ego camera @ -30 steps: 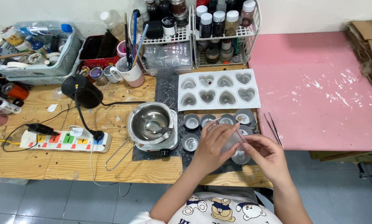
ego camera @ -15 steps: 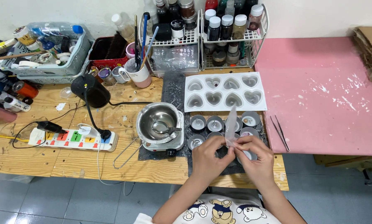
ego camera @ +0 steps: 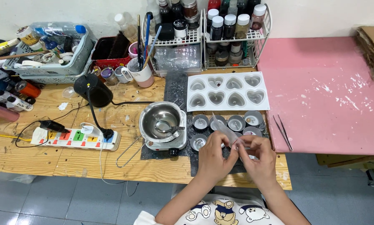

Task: Placing candle wicks and metal tabs into small containers using tweezers.

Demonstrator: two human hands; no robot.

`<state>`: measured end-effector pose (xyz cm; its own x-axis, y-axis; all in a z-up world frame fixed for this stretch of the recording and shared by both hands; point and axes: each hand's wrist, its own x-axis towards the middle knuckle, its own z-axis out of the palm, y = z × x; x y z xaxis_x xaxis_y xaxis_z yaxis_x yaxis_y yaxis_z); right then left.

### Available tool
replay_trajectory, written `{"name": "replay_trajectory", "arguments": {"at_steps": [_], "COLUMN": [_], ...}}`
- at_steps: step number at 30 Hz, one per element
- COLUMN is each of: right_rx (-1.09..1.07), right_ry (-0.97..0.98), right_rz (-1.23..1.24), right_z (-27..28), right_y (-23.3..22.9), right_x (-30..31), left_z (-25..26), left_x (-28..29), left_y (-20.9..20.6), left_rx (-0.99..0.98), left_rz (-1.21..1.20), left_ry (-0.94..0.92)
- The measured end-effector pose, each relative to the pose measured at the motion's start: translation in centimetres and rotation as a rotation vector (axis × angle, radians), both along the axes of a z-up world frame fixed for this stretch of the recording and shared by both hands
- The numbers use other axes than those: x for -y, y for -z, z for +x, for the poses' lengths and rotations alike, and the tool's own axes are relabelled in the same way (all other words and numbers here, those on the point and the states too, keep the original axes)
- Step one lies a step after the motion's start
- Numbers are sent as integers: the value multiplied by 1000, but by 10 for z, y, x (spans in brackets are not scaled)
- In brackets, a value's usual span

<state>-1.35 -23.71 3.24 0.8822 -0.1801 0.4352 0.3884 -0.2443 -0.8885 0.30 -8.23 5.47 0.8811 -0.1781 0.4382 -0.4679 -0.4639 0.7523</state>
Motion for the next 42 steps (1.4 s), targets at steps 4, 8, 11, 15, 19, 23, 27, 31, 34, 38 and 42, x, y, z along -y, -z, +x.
{"name": "replay_trajectory", "arguments": {"at_steps": [4,8,11,15,19,23,27,31,34,38,42], "right_rx": [-10,-21,-62,-154,-244,-101,-432,-648,-330,-421,-160], "right_ry": [1,34,-7,-111,-136,-41,139,143,286,282,73], "right_rz": [-200,-260,-356,-354,-374,-237,-531,-785,-815,-593,-171], "right_z": [-2,0,-4,-5,-10,-14,-18,-21,-25,-22,-22], "right_y": [-9,0,-7,-18,-41,-41,-3,33,55,44,-5], "right_x": [10,21,26,35,41,71,118,107,100,100,92], "left_z": [1,6,13,31,31,35,36,33,30,27,24], "left_x": [-10,-17,-24,-25,-18,-18,-18,-11,-6,0,7], "left_y": [-5,-35,-53,-17,-32,-30,-15,-19,-8,0,-1], "left_rx": [-2,295,442,343,237,213,282,171,136,91,110], "left_rz": [-6,201,390,417,292,285,255,203,185,191,194], "left_ry": [64,86,154,364,438,376,284,292,294,305,324]}}
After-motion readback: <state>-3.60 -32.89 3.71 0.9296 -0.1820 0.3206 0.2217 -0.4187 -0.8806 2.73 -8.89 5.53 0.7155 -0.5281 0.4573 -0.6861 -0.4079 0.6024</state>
